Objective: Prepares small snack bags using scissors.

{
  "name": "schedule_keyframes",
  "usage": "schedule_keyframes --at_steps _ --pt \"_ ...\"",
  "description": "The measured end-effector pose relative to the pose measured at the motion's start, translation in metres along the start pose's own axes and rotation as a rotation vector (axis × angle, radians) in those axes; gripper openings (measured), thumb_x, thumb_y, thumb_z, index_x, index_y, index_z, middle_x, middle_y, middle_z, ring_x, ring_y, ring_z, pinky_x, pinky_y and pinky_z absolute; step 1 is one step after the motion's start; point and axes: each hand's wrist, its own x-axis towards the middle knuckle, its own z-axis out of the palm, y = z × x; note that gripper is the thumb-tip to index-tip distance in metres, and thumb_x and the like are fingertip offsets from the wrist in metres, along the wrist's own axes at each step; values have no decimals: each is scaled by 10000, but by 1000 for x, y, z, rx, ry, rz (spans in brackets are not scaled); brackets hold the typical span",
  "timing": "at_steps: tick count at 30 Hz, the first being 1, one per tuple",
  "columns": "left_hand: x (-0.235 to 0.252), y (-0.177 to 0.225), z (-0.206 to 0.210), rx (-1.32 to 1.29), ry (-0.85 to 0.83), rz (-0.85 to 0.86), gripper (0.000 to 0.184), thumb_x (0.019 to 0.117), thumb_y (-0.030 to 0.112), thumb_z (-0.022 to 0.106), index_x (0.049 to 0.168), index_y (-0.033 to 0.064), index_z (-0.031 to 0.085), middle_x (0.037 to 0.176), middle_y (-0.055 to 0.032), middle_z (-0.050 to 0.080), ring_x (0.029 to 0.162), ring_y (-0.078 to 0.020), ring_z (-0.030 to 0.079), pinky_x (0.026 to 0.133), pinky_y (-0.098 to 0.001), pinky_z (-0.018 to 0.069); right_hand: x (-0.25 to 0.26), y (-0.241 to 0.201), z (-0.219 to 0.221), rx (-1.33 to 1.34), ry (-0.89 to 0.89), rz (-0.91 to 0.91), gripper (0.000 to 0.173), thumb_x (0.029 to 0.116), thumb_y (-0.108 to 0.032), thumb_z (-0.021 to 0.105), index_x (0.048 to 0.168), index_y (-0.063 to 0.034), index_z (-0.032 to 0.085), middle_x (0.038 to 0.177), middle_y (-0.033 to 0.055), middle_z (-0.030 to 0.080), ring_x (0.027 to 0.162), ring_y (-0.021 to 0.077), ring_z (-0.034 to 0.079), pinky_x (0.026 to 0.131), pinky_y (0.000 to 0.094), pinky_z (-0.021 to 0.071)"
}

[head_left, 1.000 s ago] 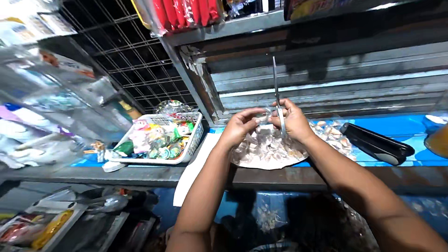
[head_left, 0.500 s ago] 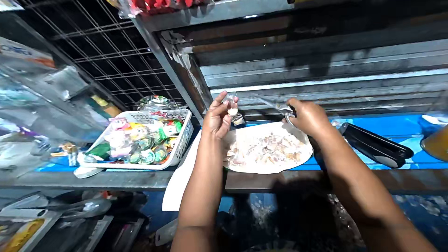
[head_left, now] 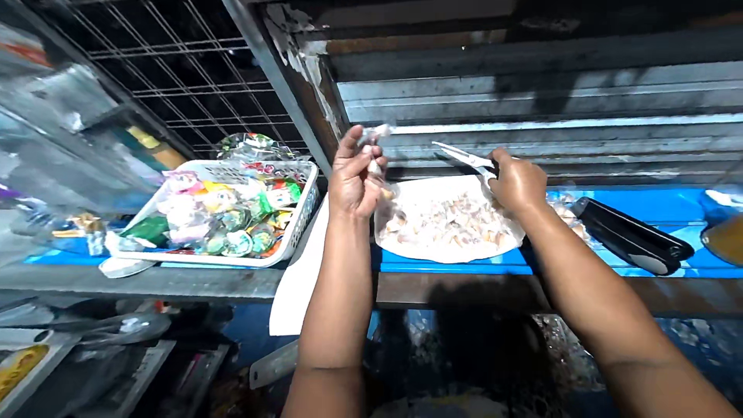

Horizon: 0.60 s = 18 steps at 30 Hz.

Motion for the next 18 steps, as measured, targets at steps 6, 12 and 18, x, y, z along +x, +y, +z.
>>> schedule_keyframes --at_steps 6,12,18 --pt "-8 -16 16 338 -115 -282 369 988 -83 392 1231 44 639 1090 -15 696 769 -40 627 676 -188 527 6 14 5 191 118 -65 400 931 -104 700 1322 -74 622 1067 272 705 987 502 676 821 705 491" --pt "-10 -21 19 299 -127 -270 436 981 -114 438 1338 66 612 1178 -26 703 803 -38 650 686 -179 535 -8 22 -17 883 -71 -154 417 903 -85 778 1253 -101 552 731 18 658 566 72 588 558 247 520" --pt "-8 -21 17 291 -83 -266 380 1007 -82 425 1342 15 574 1156 -35 682 881 -79 669 808 -230 562 -23 37 -20 884 -358 -172 500 866 -38 747 1289 -91 485 711 -45 649 589 17 606 593 184 524"
